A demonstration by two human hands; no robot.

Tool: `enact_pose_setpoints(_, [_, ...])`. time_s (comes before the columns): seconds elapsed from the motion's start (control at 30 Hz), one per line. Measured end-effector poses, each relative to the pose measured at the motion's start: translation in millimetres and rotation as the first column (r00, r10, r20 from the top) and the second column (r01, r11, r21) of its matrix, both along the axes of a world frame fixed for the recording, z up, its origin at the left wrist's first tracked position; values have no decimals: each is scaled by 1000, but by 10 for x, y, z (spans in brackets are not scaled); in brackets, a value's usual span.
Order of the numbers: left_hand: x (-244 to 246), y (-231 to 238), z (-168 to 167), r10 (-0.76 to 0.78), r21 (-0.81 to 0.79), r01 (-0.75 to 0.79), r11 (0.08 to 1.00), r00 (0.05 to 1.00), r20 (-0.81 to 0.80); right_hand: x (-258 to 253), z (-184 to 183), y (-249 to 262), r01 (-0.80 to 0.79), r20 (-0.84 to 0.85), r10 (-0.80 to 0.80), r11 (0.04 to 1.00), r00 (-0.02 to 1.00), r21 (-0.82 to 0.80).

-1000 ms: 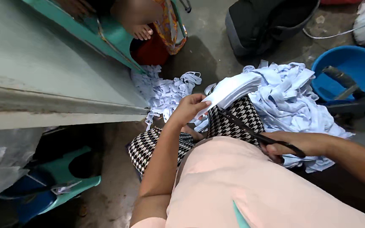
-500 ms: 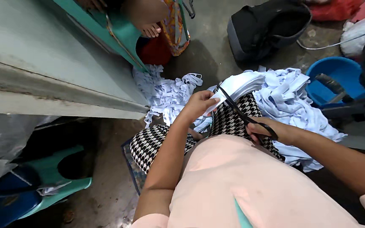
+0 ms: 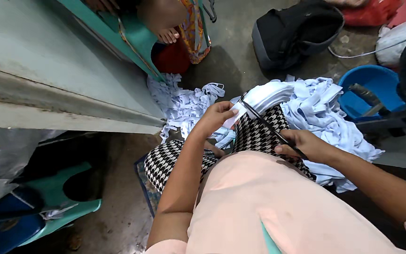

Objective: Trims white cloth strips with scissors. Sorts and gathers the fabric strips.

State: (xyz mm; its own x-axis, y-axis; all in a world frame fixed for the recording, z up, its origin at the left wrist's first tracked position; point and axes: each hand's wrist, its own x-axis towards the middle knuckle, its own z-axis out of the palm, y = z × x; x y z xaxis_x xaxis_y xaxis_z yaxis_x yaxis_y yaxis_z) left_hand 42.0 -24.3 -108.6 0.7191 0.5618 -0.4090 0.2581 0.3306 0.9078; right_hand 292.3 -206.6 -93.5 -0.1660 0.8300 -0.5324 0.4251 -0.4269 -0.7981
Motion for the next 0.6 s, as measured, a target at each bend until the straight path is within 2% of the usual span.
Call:
enact_pose_setpoints(0.13, [-4, 2, 271, -79, 31, 75, 997, 988, 136, -58, 235, 270, 44, 82, -72, 951, 994, 306])
enact_pose_setpoints(0.23, [126, -9, 503, -168, 114, 147, 983, 962, 215, -187, 465, 657, 138, -8, -151, 877, 988, 461])
enact_pose_setpoints(0.33, [279, -25, 646, -152, 126, 123, 984, 954, 258, -207, 650, 1019, 220, -156, -162, 832, 974, 510])
enact_pose_setpoints(0.47, [325, -14, 635, -134, 84, 117, 990, 963, 234, 76, 747, 1298, 180, -41, -191, 798, 981, 574])
enact_pose_setpoints(0.6, [267, 57, 524, -141, 77, 133, 988, 984, 110, 492, 666, 1376, 270, -20, -316, 770, 948, 578])
